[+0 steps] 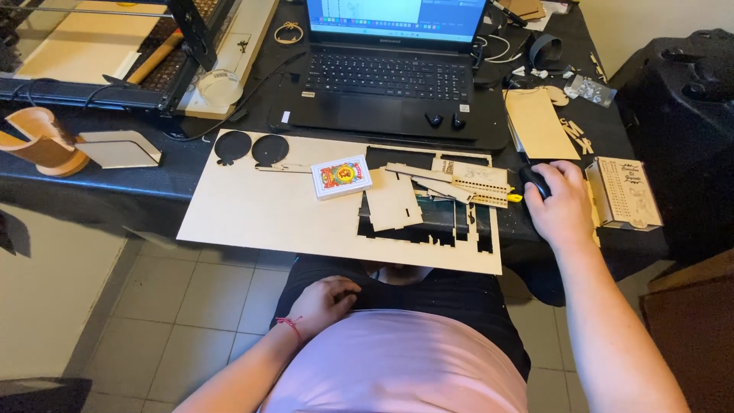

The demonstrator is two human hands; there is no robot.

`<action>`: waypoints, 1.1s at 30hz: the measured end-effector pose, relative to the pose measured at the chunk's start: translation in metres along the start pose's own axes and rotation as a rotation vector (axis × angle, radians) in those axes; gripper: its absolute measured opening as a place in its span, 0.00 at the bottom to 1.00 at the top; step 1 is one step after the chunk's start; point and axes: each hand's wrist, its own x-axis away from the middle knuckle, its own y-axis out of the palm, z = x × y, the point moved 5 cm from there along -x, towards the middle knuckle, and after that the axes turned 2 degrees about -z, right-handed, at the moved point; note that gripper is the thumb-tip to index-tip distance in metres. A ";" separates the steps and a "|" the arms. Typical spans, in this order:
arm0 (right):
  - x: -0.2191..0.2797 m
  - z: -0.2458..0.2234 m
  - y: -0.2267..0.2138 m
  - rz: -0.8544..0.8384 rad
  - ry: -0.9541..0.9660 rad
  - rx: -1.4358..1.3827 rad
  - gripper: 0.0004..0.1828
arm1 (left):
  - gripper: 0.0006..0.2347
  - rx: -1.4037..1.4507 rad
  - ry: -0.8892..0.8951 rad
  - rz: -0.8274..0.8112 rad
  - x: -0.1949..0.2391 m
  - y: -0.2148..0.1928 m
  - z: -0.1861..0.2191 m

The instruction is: Assembling laser-cut wooden components by fitting tabs into slots and using a laptop for process management.

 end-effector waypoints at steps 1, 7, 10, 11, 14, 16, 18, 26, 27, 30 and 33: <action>0.000 0.003 0.002 -0.001 0.001 -0.001 0.18 | 0.10 -0.001 -0.001 -0.001 0.000 0.000 -0.001; 0.000 0.006 0.003 0.054 -0.049 -0.011 0.17 | 0.10 0.030 0.109 -0.083 0.004 -0.010 0.033; 0.001 0.010 0.005 0.042 -0.029 -0.017 0.16 | 0.10 0.106 0.145 -0.207 0.008 -0.030 0.084; 0.001 0.010 0.005 0.068 -0.056 -0.010 0.17 | 0.12 0.128 0.140 -0.281 0.011 -0.037 0.102; 0.000 0.013 0.008 0.104 -0.097 0.003 0.18 | 0.15 0.245 0.201 -0.469 0.011 -0.067 0.159; -0.002 0.019 0.013 0.116 -0.112 0.010 0.19 | 0.17 0.340 0.268 -0.581 -0.001 -0.089 0.193; -0.002 0.028 0.019 0.133 -0.149 0.013 0.19 | 0.10 0.254 0.511 -0.475 -0.024 -0.120 0.228; -0.001 0.019 0.011 0.171 -0.128 -0.009 0.18 | 0.18 -0.531 0.359 0.160 -0.249 -0.155 0.190; -0.002 0.017 0.011 0.164 -0.131 -0.016 0.18 | 0.20 -0.591 0.278 0.169 -0.269 -0.155 0.183; -0.002 0.019 0.012 0.165 -0.131 0.038 0.18 | 0.21 -0.610 0.232 0.193 -0.297 -0.150 0.181; -0.002 0.018 0.013 0.147 -0.111 0.053 0.19 | 0.21 -0.646 0.216 0.210 -0.312 -0.148 0.180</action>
